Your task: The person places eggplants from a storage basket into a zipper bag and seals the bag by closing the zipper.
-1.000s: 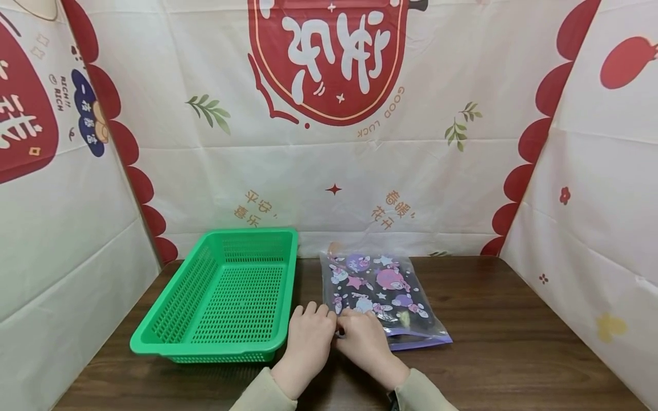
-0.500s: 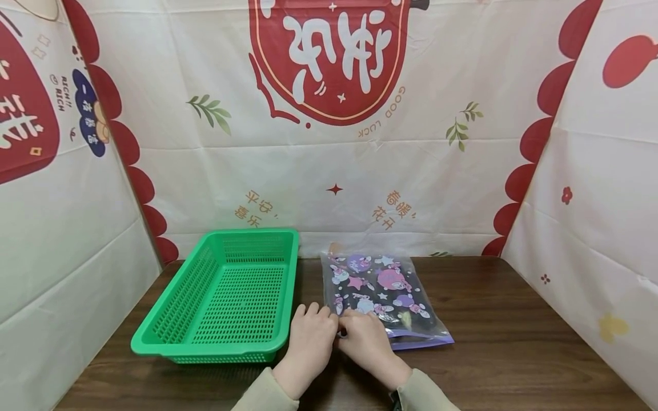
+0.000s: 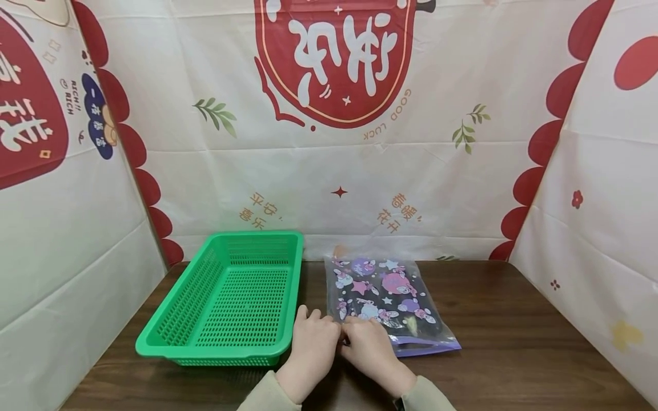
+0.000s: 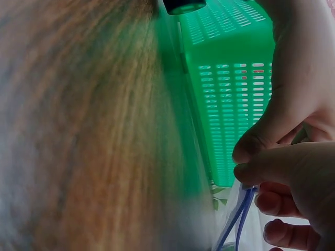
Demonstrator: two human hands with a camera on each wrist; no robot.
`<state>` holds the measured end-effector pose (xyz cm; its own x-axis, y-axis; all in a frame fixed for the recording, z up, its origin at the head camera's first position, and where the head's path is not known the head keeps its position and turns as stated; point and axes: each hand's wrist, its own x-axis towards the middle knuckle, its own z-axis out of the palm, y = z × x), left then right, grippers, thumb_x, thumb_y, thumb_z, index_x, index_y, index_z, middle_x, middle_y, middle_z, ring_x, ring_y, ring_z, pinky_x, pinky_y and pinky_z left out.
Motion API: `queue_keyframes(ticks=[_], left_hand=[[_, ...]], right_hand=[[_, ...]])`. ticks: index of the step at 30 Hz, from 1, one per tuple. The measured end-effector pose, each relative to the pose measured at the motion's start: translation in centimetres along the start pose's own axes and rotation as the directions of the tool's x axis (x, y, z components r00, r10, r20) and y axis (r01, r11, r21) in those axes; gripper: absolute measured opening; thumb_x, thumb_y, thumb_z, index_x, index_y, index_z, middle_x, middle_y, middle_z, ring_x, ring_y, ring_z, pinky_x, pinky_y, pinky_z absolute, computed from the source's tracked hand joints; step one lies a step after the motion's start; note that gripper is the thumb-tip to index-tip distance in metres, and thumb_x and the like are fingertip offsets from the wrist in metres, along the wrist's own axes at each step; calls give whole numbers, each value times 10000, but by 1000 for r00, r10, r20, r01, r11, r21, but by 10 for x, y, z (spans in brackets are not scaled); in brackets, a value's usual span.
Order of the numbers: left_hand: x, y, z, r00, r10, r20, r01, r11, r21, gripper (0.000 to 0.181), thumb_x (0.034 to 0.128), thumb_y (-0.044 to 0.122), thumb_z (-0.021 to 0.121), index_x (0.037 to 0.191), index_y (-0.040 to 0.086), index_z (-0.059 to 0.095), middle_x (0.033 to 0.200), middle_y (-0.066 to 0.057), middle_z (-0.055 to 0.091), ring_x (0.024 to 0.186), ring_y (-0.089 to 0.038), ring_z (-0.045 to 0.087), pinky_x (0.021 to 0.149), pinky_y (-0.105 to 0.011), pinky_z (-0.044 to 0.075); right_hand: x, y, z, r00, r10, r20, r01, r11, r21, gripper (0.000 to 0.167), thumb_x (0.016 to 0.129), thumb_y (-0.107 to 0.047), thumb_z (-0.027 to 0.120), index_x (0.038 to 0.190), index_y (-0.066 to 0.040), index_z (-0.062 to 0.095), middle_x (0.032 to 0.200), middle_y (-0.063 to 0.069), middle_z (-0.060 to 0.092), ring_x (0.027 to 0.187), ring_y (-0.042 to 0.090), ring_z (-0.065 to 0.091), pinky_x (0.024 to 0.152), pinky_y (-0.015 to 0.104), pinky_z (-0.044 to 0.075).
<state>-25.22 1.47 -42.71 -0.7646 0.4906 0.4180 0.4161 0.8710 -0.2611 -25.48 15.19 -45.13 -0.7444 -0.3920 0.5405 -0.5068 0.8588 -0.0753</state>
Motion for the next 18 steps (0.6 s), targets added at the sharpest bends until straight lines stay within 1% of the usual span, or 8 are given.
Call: queue_keyframes(ticks=[2,5,10,13,18], left_hand=[[0,0,0,1000,-1,2,1,1000,4,164,839,224,697,676,240,690,635,57,564,666,-163,468,718,-401,304],[0,0,1,1000,0,-12,0,1000,3,137,832,230,711,697,228,692,632,50,562,653,-166,464,712,-397,306],[1,-1,3,998,2,-65,-3,1000,-12,95,792,260,753,744,205,691,654,36,572,649,-179,472,705,-387,315],[0,-2,2,996,23,-82,-24,1000,-12,106,785,267,759,743,204,684,658,35,561,652,-178,472,709,-378,314],[-1,-2,2,994,70,-84,-70,998,2,132,811,279,746,704,222,691,645,46,533,647,-164,452,714,-365,301]], right_hand=[[0,1,0,1000,0,-3,0,1000,-9,279,617,-142,760,576,-218,495,615,-121,418,513,63,415,529,285,295],[0,2,0,1000,12,-5,-12,1000,-6,282,619,-148,760,572,-227,493,612,-131,408,508,50,400,536,282,294],[1,4,-1,999,45,-3,-45,999,23,278,630,-145,764,573,-238,508,600,-147,379,509,28,368,552,274,288],[1,4,-2,999,47,8,-48,998,35,285,622,-159,775,576,-239,506,595,-150,374,512,26,371,553,274,288],[0,3,-2,998,50,25,-51,997,51,304,614,-153,772,572,-241,485,586,-151,370,513,29,379,551,280,286]])
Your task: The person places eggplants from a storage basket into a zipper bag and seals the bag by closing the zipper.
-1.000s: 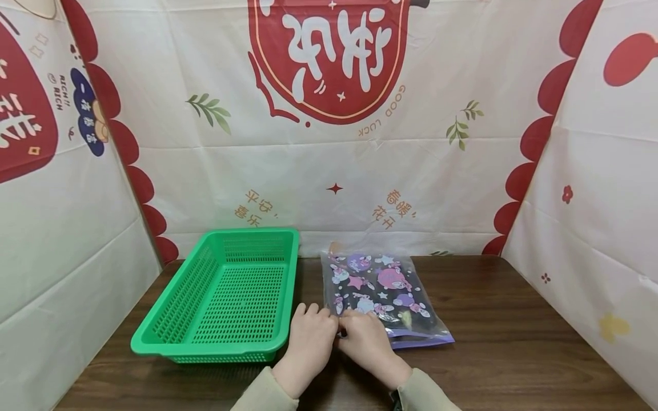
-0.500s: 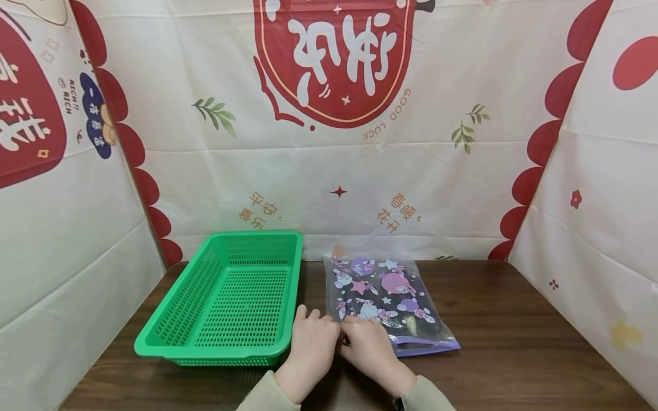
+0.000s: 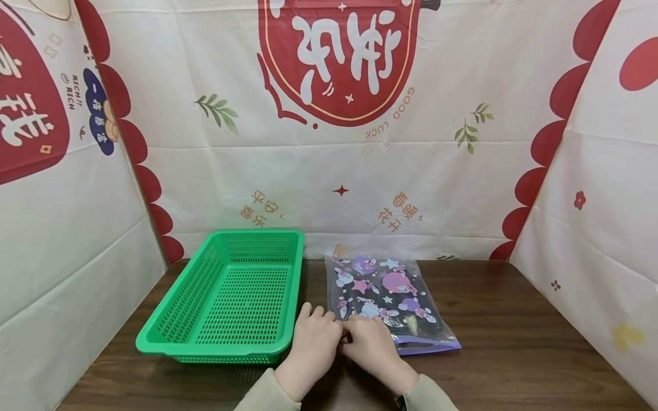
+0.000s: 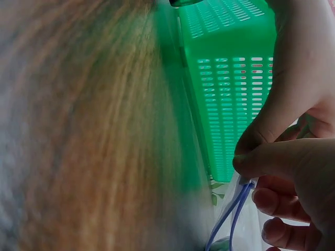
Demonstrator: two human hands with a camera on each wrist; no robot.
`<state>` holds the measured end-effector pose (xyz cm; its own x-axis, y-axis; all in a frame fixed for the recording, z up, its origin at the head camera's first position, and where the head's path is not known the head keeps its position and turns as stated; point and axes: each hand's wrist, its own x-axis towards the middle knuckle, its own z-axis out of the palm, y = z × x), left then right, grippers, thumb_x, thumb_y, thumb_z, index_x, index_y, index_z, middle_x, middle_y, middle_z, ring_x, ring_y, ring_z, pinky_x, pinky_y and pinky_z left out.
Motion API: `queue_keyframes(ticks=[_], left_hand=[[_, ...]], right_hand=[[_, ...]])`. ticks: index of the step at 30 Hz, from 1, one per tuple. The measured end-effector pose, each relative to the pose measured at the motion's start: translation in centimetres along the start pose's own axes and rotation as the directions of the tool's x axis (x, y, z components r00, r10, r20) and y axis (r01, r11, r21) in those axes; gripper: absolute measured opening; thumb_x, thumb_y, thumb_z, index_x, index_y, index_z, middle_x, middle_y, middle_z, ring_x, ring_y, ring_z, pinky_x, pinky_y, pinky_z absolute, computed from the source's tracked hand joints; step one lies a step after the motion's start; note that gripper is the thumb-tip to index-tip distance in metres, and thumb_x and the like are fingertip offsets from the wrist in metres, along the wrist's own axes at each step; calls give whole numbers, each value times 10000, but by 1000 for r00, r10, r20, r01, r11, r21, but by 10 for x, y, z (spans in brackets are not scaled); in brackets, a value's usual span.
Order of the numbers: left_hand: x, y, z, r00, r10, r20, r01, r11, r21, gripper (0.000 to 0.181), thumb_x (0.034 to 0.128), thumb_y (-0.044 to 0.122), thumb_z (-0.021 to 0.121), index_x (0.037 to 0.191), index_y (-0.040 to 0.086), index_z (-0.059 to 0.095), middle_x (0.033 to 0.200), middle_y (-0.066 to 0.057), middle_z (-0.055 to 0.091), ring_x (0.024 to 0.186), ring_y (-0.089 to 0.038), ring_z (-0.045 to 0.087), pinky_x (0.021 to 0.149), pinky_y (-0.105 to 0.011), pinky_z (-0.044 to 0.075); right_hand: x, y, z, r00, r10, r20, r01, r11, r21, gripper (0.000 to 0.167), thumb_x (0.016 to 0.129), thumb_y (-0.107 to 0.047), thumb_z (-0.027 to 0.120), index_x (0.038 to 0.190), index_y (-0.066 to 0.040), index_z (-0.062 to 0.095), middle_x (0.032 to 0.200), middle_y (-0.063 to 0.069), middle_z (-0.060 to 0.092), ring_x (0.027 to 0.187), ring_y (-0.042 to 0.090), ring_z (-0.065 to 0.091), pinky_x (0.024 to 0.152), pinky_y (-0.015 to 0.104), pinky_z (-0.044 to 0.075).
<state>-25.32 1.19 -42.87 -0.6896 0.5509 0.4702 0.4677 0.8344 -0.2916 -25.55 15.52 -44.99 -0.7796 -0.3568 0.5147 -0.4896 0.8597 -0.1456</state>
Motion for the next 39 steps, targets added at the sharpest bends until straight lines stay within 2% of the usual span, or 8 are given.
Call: queue_keyframes(ticks=[5,11,20,34,39], left_hand=[[0,0,-1,1000,12,22,-12,1000,15,150,830,292,728,692,238,704,633,47,529,646,-160,444,718,-370,297],[1,0,-2,998,-3,56,2,1000,21,161,845,274,716,686,246,710,624,49,527,641,-159,433,729,-380,291],[3,1,-2,989,-29,142,27,1000,17,143,871,250,693,734,245,732,646,46,556,653,-164,436,743,-399,286],[3,1,-2,985,-29,168,26,999,21,120,867,240,693,760,261,742,643,47,566,640,-165,430,737,-406,281],[3,0,-1,988,-19,152,18,1000,12,110,864,235,697,775,277,745,646,51,574,640,-166,431,754,-417,287]], right_hand=[[0,0,0,1000,-4,-9,4,1000,-2,311,610,-129,754,563,-235,466,581,-149,376,512,39,398,544,286,292],[-1,1,3,1000,-21,-21,20,999,-34,287,623,-176,761,570,-234,485,583,-147,390,514,52,430,541,291,308],[-2,2,5,999,-37,-31,35,998,-54,275,625,-204,769,576,-239,500,591,-144,410,526,67,466,535,300,320],[-2,3,3,1000,-14,6,14,1000,16,283,654,-183,779,600,-239,507,591,-150,433,525,24,398,541,281,302],[-2,5,4,1000,-7,4,7,1000,26,276,655,-184,779,601,-242,515,597,-135,473,532,23,405,545,284,322]])
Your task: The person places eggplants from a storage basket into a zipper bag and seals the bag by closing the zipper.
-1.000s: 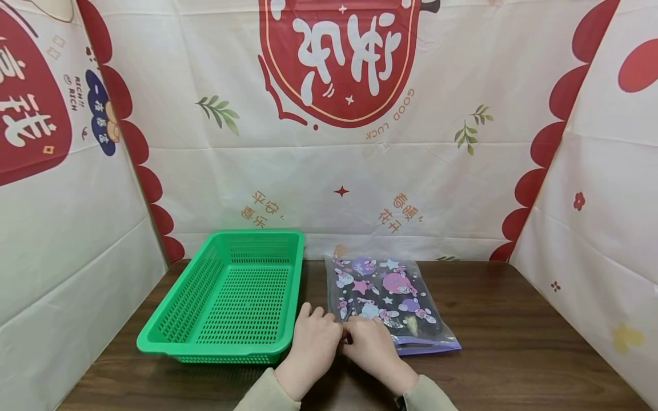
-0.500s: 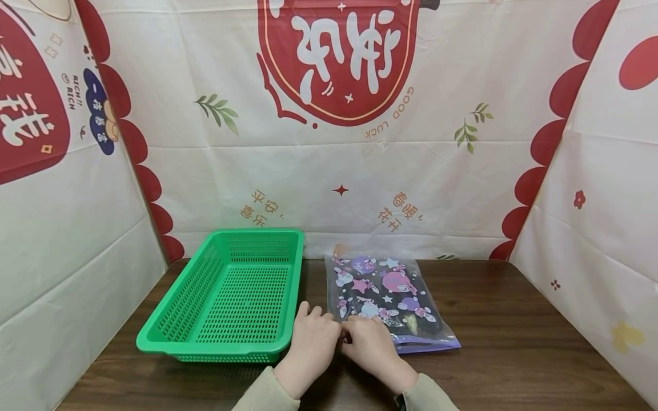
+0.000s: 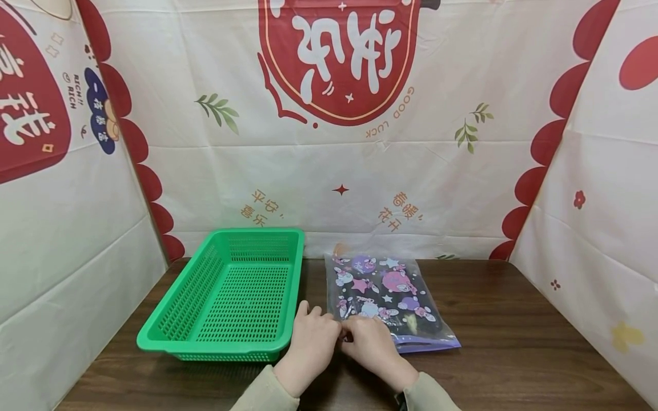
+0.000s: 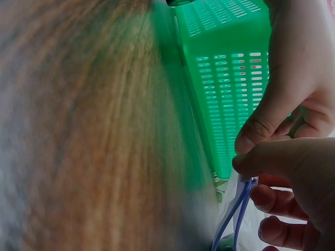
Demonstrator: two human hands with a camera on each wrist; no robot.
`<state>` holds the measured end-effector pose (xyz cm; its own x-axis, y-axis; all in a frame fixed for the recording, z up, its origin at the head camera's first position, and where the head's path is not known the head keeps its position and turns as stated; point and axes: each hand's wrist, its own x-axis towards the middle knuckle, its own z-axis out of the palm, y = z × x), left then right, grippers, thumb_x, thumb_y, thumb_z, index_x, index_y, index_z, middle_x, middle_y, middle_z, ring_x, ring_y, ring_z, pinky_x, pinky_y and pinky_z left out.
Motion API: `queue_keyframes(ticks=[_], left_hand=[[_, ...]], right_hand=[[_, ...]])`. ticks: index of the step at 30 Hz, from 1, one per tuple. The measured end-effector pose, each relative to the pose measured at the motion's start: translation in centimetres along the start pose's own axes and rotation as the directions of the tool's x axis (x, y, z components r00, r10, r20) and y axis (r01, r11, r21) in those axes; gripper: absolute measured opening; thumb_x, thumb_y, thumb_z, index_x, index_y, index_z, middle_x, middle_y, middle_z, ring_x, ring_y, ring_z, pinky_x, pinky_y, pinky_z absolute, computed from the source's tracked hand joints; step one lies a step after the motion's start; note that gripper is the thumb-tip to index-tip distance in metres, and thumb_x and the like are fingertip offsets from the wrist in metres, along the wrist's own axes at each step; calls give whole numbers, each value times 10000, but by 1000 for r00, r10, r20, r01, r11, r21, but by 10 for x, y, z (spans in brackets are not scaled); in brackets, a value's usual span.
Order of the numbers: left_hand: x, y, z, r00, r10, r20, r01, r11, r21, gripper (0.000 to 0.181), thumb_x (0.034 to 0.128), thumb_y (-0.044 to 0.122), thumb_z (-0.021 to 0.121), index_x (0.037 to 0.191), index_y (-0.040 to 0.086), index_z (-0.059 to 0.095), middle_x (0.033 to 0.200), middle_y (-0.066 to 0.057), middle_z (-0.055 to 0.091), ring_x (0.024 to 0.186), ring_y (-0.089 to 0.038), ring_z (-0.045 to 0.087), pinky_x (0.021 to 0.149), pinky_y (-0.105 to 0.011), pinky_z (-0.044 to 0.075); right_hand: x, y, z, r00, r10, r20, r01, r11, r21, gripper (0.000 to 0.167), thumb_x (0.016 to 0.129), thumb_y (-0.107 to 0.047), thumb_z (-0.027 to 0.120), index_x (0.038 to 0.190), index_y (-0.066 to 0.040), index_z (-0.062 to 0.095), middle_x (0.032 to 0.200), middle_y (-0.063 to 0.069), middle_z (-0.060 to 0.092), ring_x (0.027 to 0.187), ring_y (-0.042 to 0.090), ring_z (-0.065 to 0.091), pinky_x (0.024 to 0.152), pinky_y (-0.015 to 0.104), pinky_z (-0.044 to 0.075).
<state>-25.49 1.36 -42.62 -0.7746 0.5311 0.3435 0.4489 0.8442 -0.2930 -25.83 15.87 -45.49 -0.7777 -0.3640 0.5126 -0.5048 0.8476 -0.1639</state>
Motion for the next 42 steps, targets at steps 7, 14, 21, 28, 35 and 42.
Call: queue_keyframes(ticks=[7,14,21,28,35,42], left_hand=[[0,-1,2,1000,11,-9,-11,1000,-14,103,858,245,699,779,298,739,642,60,568,642,-167,434,796,-439,293],[0,-2,2,999,18,-37,-19,999,-36,76,840,236,721,782,285,729,624,61,560,623,-160,438,794,-430,301],[-2,-3,3,997,22,-70,-27,998,-65,59,828,238,733,783,277,730,646,65,587,606,-151,474,698,-374,325],[-2,-3,4,998,23,-57,-28,995,-99,59,836,238,730,796,281,728,686,77,615,609,-146,488,638,-338,346],[-1,-3,3,999,21,-26,-24,994,-104,39,831,243,742,812,275,731,695,75,619,621,-144,508,626,-334,370],[-1,-3,2,999,16,-47,-21,994,-105,49,823,243,749,789,266,722,674,74,601,608,-142,497,624,-334,362]], right_hand=[[0,2,0,1000,4,-10,-3,1000,22,260,663,-193,792,618,-237,539,595,-138,470,532,16,402,540,275,342],[1,5,0,1000,31,-4,-31,999,38,251,674,-191,793,630,-233,549,586,-153,423,519,19,394,502,244,334],[1,5,-2,1000,22,4,-22,999,34,240,671,-197,793,637,-232,557,588,-151,428,523,18,397,504,243,332],[0,5,-2,1000,24,3,-24,999,30,243,671,-203,790,631,-226,552,589,-150,427,524,23,398,504,245,333],[0,4,-2,1000,22,5,-22,999,32,247,670,-203,787,634,-236,545,594,-145,446,530,26,409,508,250,343],[1,5,-3,1000,20,8,-20,999,37,237,675,-195,781,637,-223,549,589,-143,436,527,24,400,507,248,337]])
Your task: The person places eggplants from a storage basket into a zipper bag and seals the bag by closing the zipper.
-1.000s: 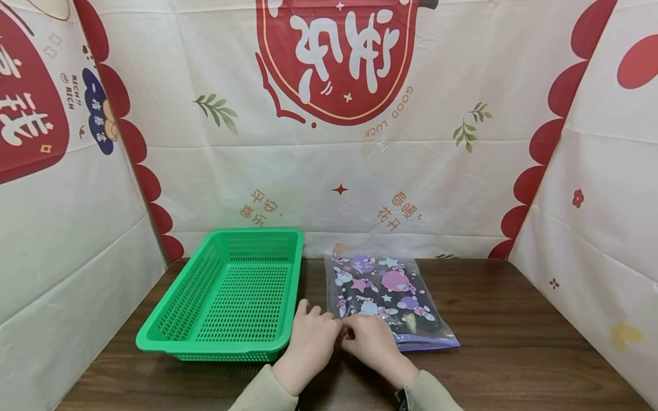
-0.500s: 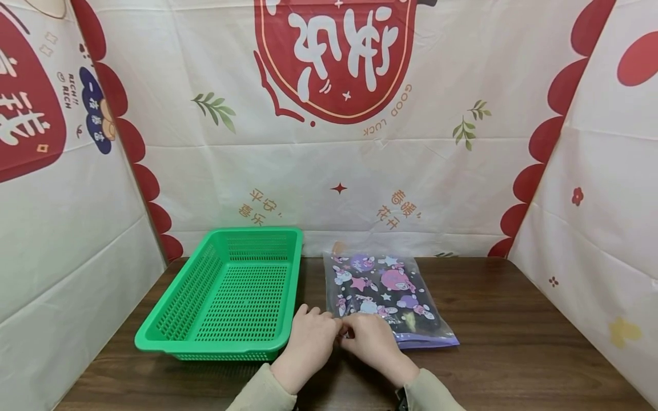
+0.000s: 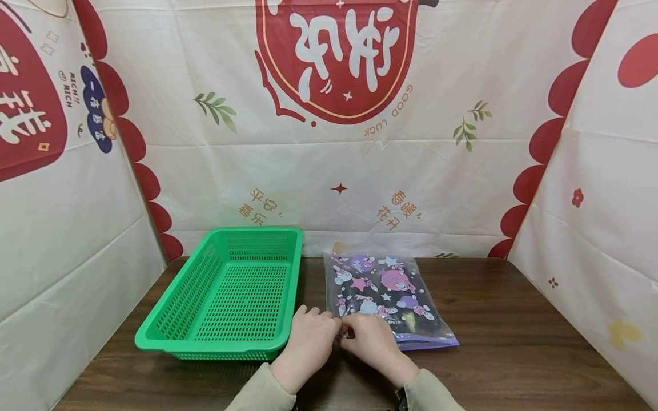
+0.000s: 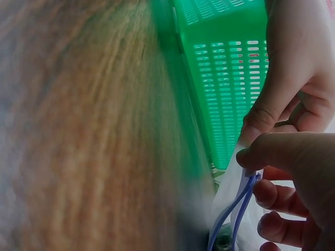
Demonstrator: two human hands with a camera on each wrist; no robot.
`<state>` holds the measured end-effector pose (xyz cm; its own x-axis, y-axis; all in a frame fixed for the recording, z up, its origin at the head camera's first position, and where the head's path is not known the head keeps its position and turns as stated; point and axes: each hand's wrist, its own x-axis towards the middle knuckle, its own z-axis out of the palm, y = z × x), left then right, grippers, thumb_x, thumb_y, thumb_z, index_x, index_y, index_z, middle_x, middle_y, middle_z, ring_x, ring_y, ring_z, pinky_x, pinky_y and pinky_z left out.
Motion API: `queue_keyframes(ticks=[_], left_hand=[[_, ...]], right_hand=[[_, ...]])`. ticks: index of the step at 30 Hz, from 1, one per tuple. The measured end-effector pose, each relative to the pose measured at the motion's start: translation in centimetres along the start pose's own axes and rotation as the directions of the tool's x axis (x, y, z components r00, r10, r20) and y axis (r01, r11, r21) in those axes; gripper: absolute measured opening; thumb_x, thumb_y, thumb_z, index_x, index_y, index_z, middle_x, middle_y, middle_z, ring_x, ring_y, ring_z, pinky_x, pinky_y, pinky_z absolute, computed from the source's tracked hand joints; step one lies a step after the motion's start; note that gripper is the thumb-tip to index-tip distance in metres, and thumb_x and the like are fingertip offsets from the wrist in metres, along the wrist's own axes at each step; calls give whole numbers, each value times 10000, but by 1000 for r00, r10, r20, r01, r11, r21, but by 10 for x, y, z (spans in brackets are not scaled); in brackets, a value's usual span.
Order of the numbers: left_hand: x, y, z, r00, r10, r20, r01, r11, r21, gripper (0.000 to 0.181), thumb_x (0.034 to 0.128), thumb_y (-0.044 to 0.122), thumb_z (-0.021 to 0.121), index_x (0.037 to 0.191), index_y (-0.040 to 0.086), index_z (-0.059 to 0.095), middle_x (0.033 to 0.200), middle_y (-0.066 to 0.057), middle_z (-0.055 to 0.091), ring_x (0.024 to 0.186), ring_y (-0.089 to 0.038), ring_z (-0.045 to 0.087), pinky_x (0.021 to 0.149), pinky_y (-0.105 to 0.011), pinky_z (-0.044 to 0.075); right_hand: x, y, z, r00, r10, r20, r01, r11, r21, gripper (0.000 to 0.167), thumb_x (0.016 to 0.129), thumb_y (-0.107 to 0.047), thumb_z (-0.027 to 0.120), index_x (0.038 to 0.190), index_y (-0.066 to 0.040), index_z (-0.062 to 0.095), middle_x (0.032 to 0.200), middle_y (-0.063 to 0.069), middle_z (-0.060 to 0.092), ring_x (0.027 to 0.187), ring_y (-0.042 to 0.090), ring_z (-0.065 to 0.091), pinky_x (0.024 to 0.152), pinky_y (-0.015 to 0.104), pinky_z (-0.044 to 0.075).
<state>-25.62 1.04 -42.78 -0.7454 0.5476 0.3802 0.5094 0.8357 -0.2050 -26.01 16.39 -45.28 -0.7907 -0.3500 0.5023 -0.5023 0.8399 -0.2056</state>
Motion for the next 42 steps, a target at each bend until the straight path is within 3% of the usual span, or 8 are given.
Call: queue_keyframes(ticks=[7,15,23,29,37,42], left_hand=[[1,-1,-1,1000,-11,-24,11,1000,2,87,821,218,742,754,265,713,650,68,589,588,-145,488,611,-335,342],[0,2,-3,999,-45,23,46,998,-43,46,817,210,751,801,252,740,629,60,570,583,-151,501,609,-335,356],[1,0,-2,998,-60,-16,59,998,-35,63,802,187,755,783,243,732,618,58,560,561,-155,496,595,-335,354],[0,0,-4,998,-56,6,57,997,-53,47,798,195,760,783,234,738,615,54,564,554,-152,495,588,-328,350],[1,1,-1,996,-37,-87,34,999,-36,93,750,203,779,717,211,692,617,50,571,560,-159,495,586,-329,353],[0,-1,5,983,4,-182,-8,1000,-25,159,735,153,779,684,173,629,607,37,547,578,-164,500,609,-303,364]], right_hand=[[1,1,-1,1000,-8,4,8,1000,12,217,674,-182,769,648,-229,559,591,-138,455,530,14,402,508,239,335],[-1,2,-2,1000,-17,14,17,1000,20,203,680,-170,761,652,-243,574,596,-153,464,531,2,405,511,234,339],[2,3,-5,1000,-22,16,22,999,25,186,678,-168,763,654,-241,594,591,-148,476,525,1,407,509,239,335],[1,1,-5,999,-3,48,1,999,43,192,696,-164,754,649,-235,582,593,-134,489,531,-1,407,502,232,336],[1,0,-6,998,36,58,-39,998,47,203,701,-142,756,651,-214,573,595,-138,464,531,10,412,503,246,340],[3,-1,-7,999,31,41,-33,998,52,177,705,-133,755,669,-195,593,590,-137,460,524,14,411,506,243,346]])
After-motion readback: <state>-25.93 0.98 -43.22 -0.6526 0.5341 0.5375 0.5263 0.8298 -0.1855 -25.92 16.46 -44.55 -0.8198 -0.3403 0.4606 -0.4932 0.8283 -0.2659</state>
